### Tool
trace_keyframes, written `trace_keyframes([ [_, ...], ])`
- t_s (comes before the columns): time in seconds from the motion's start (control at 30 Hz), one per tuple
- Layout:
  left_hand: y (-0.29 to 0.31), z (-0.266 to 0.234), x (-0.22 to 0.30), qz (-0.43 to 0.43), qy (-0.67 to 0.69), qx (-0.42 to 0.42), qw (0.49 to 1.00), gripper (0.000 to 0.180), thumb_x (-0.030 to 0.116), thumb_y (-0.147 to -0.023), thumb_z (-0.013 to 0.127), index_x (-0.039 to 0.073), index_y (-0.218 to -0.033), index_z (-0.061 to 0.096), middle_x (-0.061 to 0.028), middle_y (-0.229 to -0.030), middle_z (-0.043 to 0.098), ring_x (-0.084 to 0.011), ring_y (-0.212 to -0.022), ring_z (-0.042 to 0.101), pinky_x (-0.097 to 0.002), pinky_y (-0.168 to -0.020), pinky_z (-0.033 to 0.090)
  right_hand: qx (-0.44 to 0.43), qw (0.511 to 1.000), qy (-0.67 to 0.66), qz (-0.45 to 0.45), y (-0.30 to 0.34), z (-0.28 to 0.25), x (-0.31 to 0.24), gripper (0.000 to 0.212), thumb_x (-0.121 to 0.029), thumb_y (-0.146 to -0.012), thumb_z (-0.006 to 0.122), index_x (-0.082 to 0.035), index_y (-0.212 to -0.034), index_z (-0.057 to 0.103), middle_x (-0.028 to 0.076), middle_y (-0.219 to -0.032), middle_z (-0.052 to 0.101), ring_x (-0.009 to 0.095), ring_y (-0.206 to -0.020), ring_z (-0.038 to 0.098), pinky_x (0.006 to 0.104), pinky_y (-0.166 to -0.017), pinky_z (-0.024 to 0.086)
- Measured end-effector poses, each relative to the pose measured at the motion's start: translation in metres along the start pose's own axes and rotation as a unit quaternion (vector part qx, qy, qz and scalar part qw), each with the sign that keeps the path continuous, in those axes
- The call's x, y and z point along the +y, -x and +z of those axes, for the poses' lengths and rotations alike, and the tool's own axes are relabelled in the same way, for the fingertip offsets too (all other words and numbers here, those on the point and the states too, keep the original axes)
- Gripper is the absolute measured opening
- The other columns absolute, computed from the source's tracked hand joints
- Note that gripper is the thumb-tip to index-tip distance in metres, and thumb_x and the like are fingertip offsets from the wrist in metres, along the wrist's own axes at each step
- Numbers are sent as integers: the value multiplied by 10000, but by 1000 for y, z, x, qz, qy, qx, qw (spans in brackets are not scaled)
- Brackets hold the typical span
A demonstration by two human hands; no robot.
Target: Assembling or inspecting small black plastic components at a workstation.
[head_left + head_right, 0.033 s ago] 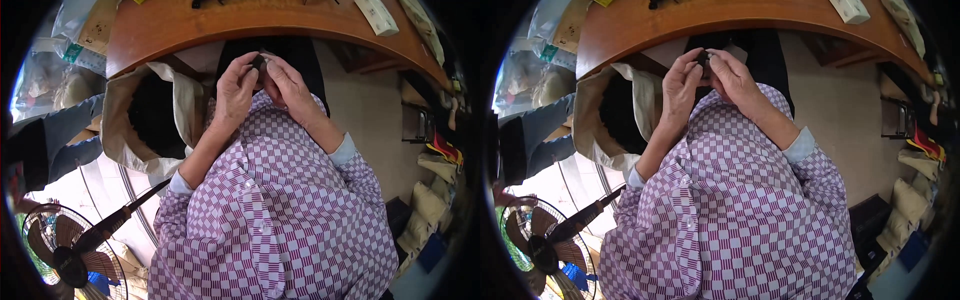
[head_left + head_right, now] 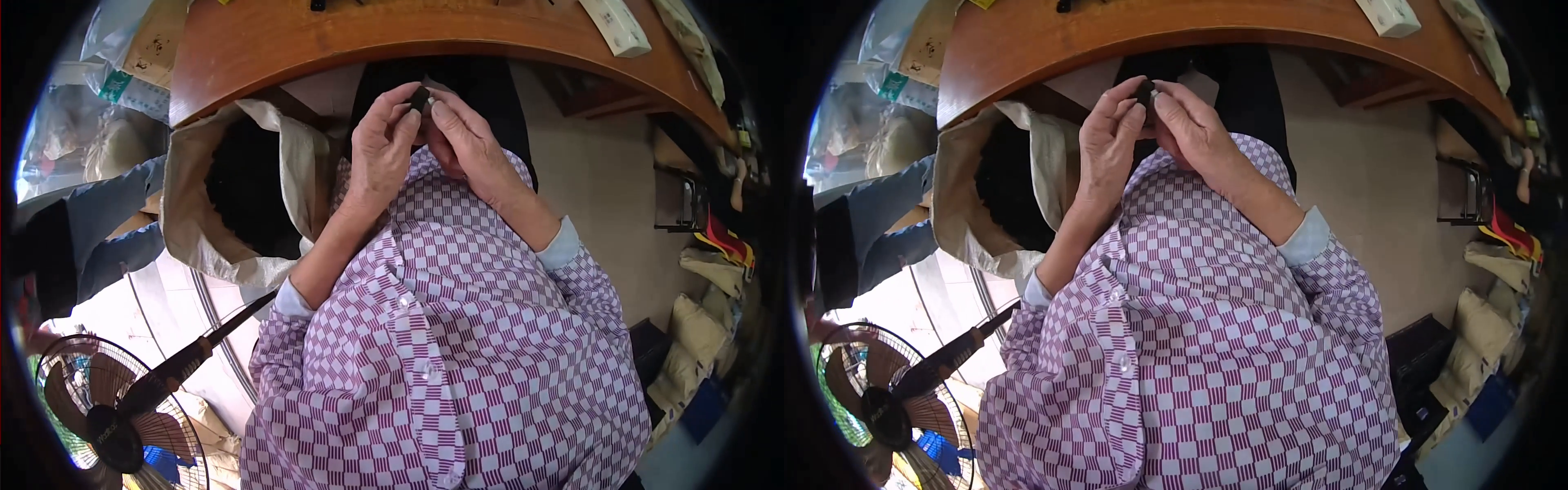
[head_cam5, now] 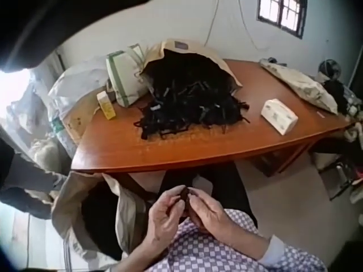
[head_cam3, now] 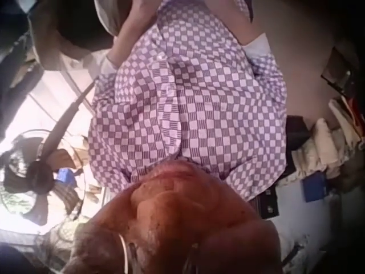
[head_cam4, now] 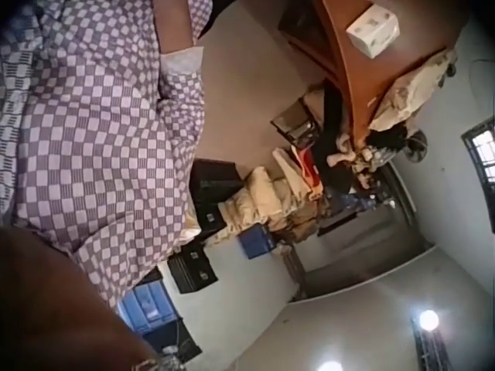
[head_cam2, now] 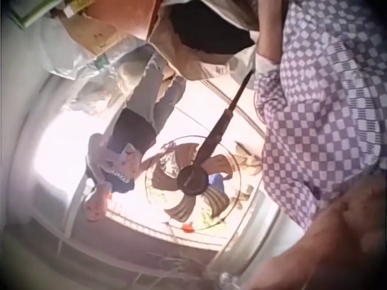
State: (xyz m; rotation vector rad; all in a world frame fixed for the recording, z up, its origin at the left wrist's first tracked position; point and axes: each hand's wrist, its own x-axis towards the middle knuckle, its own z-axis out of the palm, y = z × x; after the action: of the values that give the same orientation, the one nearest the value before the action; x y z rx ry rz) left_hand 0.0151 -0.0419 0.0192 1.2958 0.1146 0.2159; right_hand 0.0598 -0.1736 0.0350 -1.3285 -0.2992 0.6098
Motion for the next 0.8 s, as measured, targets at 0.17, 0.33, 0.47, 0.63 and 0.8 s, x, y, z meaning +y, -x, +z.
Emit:
trace_keyframes([
  [0.17,9,-3,-4,24,-21,8,999,298,14,-933,502,12,-1231,510,-63,-977,613,-89,-875,576,-220,-783,502,-19,999,-17,27,5,12,-2,378,-273,-1005,406,-70,-1323,433,-69,-622,414,9,-472,332,164,-398,228],
  [0.33,7,-6,-4,23,5,17,1000,293,7,-928,511,13,-1221,520,-51,-939,613,-80,-872,566,-207,-770,483,-23,999,-22,22,1,17,-4,378,-271,-1005,407,-74,-1326,427,-72,-645,421,4,-474,331,160,-399,233],
  [0.47,1,-10,-3,37,-38,16,998,299,2,-924,513,13,-1222,525,-57,-956,610,-80,-880,564,-206,-764,478,-22,999,-9,34,-6,18,-9,336,-252,-1007,405,-55,-1276,446,-57,-703,451,4,-525,367,161,-437,279],
  [0.63,-7,-10,3,57,-81,31,995,285,-16,-908,519,-2,-1189,565,-55,-1004,616,-97,-904,571,-215,-788,472,-34,999,-15,26,-14,16,-6,283,-206,-1006,403,-40,-1224,474,-41,-751,480,11,-565,398,172,-468,319],
  [0.8,10,-12,-9,144,-192,97,966,306,-78,-861,516,-6,-1149,591,-108,-1081,616,-131,-865,600,-247,-727,505,29,989,-60,129,-7,33,-1,252,-250,-987,440,-132,-1193,524,-75,-654,451,3,-470,372,167,-378,242],
])
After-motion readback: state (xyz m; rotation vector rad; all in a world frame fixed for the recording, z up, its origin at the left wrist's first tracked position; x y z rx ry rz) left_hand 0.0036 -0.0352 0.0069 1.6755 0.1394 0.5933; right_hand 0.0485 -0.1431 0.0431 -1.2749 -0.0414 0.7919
